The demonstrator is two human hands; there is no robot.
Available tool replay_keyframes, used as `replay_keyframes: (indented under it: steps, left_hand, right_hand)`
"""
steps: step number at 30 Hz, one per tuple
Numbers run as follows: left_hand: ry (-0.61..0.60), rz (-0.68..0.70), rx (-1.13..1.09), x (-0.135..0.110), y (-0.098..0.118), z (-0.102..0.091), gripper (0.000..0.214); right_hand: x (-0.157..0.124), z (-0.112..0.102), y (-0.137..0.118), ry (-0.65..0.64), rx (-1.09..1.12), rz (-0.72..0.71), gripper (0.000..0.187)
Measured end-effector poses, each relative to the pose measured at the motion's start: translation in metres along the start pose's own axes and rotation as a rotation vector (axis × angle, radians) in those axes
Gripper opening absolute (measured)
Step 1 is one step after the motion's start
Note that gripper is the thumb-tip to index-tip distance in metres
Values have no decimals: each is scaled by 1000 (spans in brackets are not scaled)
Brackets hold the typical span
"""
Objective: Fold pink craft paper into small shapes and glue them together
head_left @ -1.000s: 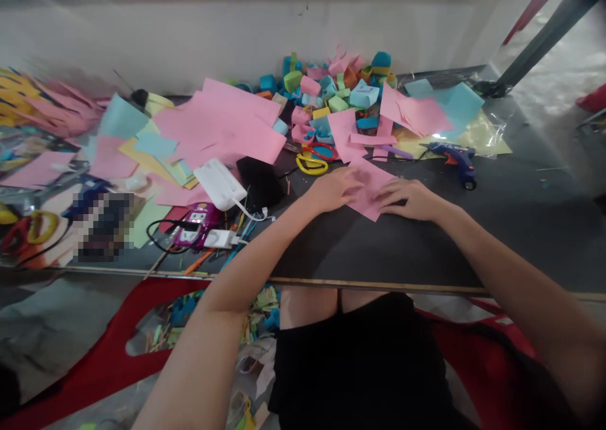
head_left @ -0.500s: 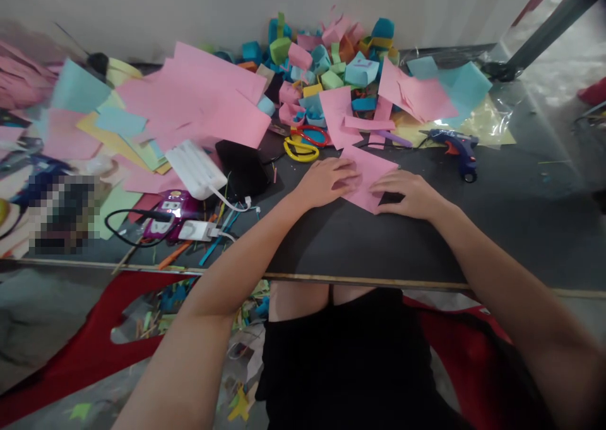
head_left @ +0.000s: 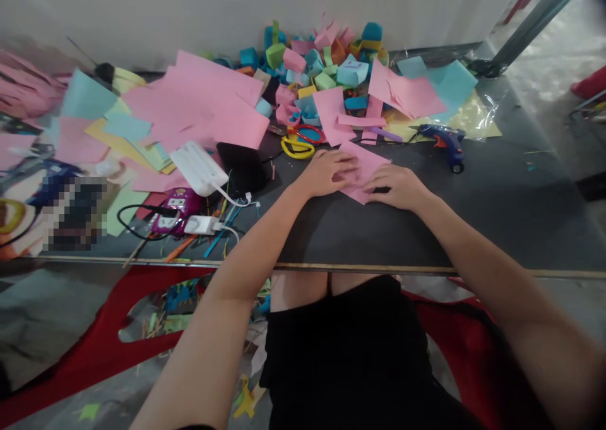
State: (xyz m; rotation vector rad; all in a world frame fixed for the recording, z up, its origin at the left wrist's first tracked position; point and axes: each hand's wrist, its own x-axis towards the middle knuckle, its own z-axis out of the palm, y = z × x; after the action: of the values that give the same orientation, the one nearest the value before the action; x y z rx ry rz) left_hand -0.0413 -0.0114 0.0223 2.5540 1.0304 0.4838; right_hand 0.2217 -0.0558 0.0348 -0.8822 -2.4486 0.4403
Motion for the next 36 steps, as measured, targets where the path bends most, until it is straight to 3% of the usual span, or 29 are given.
replay_keyframes:
  steps: [5, 8, 12, 19, 25, 36]
  left_hand:
    - [25, 166, -27, -6, -7, -3, 69]
    - [49, 177, 24, -6, -3, -4, 50]
    - [38, 164, 83, -7, 1, -4, 33]
    - [-37, 107, -50, -9, -3, -7, 69]
    - [7, 97, 3, -5, 3, -2, 43]
    - [88, 10, -73, -2, 10, 2, 23]
  right_hand:
    - [1, 3, 1, 74, 50, 70, 20]
    - [1, 1, 5, 88, 102, 105, 23]
    - [0, -6, 10, 46, 169, 92, 43]
    - [1, -2, 15, 21, 242, 187, 41]
    - [5, 0, 12, -1, 82, 91, 30]
    - [2, -3, 7, 61, -14, 82, 76]
